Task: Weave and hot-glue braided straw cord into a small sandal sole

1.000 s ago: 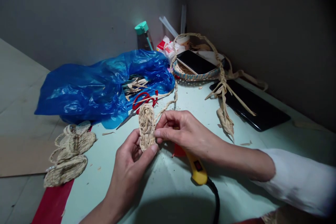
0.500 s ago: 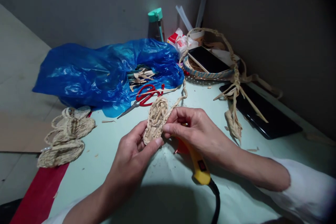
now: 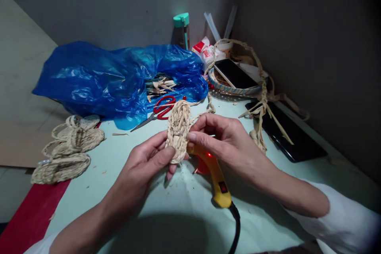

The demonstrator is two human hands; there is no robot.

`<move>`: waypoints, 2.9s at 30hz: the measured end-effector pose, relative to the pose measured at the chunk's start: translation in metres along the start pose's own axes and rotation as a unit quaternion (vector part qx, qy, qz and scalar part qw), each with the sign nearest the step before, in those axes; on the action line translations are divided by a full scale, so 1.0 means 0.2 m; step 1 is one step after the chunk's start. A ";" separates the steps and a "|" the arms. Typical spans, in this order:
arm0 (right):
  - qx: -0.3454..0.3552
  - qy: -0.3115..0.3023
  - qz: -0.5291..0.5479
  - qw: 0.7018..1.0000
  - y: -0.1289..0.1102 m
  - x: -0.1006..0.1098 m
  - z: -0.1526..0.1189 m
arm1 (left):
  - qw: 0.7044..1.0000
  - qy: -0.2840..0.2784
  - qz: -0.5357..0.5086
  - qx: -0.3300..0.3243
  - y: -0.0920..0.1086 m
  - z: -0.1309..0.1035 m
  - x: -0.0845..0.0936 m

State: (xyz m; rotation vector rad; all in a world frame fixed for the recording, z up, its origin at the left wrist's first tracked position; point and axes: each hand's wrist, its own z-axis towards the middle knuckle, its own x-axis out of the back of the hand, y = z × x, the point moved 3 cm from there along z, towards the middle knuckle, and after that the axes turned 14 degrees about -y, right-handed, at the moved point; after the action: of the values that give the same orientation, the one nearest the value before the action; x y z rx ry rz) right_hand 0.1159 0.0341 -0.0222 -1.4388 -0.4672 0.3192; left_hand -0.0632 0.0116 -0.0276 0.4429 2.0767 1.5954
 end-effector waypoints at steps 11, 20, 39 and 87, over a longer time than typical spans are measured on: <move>-0.029 -0.067 -0.078 0.994 0.02 -0.03 -0.02 | 0.996 0.039 -0.079 0.027 -0.02 0.03 0.02; -0.007 -0.075 -0.049 0.996 0.06 -0.05 -0.01 | 0.995 0.026 -0.099 0.016 -0.05 0.02 0.01; -0.008 -0.097 -0.088 0.991 0.05 -0.03 -0.02 | 0.993 0.010 -0.107 0.041 -0.09 0.02 0.00; -0.066 -0.029 0.120 0.990 0.03 -0.01 0.01 | 0.995 0.000 -0.098 -0.002 -0.06 0.03 -0.02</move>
State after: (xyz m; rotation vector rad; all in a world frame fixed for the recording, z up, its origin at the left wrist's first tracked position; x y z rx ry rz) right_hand 0.1127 0.0354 -0.0287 -1.6222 -0.3676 0.5311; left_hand -0.0564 0.0123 -0.0393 0.2290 2.0481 1.4841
